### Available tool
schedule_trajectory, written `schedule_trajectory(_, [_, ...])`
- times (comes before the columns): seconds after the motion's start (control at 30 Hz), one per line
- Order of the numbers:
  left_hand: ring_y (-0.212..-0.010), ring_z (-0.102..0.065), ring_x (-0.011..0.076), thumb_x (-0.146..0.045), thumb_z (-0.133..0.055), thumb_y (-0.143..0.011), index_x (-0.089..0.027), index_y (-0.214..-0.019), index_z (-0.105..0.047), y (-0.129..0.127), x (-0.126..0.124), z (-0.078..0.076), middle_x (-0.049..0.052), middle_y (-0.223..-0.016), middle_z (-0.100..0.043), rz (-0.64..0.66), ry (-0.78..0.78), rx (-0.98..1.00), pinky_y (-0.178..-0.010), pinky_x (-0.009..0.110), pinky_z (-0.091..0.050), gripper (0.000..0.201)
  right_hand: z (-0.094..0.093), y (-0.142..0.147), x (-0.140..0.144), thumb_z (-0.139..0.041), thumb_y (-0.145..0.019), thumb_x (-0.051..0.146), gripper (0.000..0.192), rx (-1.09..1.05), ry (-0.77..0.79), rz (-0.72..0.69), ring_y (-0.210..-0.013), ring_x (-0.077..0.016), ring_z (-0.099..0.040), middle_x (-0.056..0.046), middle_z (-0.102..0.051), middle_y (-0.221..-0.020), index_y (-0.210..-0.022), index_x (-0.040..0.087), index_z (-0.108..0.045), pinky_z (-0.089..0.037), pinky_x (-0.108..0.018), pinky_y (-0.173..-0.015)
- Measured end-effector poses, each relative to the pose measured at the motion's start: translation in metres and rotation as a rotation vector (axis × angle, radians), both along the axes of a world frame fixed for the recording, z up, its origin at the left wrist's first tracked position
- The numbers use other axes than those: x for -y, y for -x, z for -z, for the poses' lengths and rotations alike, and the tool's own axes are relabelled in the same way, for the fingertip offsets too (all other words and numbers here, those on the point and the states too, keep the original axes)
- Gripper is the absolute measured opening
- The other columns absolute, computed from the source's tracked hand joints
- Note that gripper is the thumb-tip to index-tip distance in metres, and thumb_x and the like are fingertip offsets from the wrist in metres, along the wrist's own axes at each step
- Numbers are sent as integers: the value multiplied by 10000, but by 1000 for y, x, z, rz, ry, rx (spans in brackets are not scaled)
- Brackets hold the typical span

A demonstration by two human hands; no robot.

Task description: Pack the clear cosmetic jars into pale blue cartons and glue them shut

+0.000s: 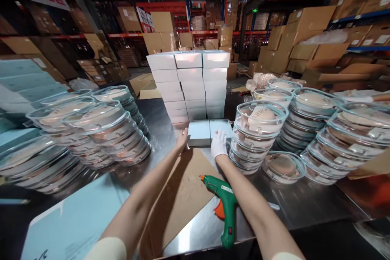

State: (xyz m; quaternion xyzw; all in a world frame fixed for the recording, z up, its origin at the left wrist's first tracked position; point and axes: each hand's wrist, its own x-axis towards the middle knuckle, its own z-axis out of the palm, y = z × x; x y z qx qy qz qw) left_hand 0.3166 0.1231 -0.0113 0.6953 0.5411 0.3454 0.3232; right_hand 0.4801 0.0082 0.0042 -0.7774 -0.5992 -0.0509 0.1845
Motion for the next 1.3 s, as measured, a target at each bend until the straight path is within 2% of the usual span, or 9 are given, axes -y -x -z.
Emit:
schedule_trajectory(0.1, [-1300,-617,305,-416,-673,-998,-180,-1354,-633,54,38,-7,131,-1428,-627,64,-68,-114,-1121,577,-488,430,-5,15,69,-567,-940,86,509,-16,34,-191,-1520,-319,-441,-208,-500,-1604,-1447,94,-610,-356,-465,-1253])
schedule_trajectory(0.2, [-1323,-605,390,-374,-740,-915,-188,-1151,-762,118,118,6,179,-1256,-736,183,-108,-238,-1195,608,-392,301,6,24,167,-530,-1007,267,267,-83,64,-306,-1232,-268,-692,-97,-746,-1302,-1149,240,-754,-516,-390,-1075])
schedule_trajectory(0.27, [-1372,-559,440,-372,-702,-911,-197,-1165,-773,143,186,25,197,-1286,-731,232,-149,-297,-1202,654,-357,317,16,27,220,-558,-1002,456,275,-172,177,-54,-952,-281,-774,-94,-789,-1051,-1031,253,-739,-574,-378,-841])
schedule_trajectory(0.37, [-1317,-620,385,-395,-592,-981,-270,-1280,-734,145,277,63,139,-1337,-732,335,-229,-361,-1137,603,-459,354,23,31,255,-639,-908,615,495,-298,381,320,-915,-331,-786,-145,-751,-1191,-1204,219,-669,-551,-382,-722])
schedule_trajectory(0.47, [-1405,-572,370,-358,-513,-1039,-271,-1464,-613,124,326,98,125,-1490,-647,252,-354,-422,-1156,603,-447,446,25,28,249,-654,-892,543,555,-416,454,336,-1037,-375,-765,-211,-733,-1239,-1281,148,-642,-524,-394,-792])
schedule_trajectory(0.67, [-1471,-526,349,-304,-528,-1049,-260,-1599,-461,121,345,127,132,-1559,-577,195,-509,-414,-1249,615,-341,556,29,-2,247,-704,-811,467,289,-584,396,234,-881,-278,-762,-91,-804,-908,-890,193,-749,-480,-288,-687])
schedule_trajectory(1.03, [-1449,-557,322,-301,-565,-1038,-261,-1556,-509,121,352,124,129,-1509,-629,254,-578,-330,-1251,615,-372,522,33,25,240,-696,-841,442,308,-542,306,221,-962,-266,-760,-96,-801,-991,-1022,196,-733,-503,-285,-775])
schedule_trajectory(1.2, [-1419,-584,331,-370,-637,-997,-319,-1479,-586,159,344,73,107,-1459,-674,129,-499,-198,-1250,587,-371,488,28,28,238,-683,-854,467,298,-473,375,194,-943,-289,-757,-106,-787,-978,-985,200,-683,-462,-294,-729])
schedule_trajectory(1.3, [-1391,-583,399,-527,-627,-964,-250,-1372,-649,235,313,31,168,-1399,-691,-454,-365,-256,-1205,601,-393,493,27,26,238,-655,-878,477,334,-449,424,185,-945,-311,-759,-118,-782,-981,-1047,189,-663,-453,-308,-719])
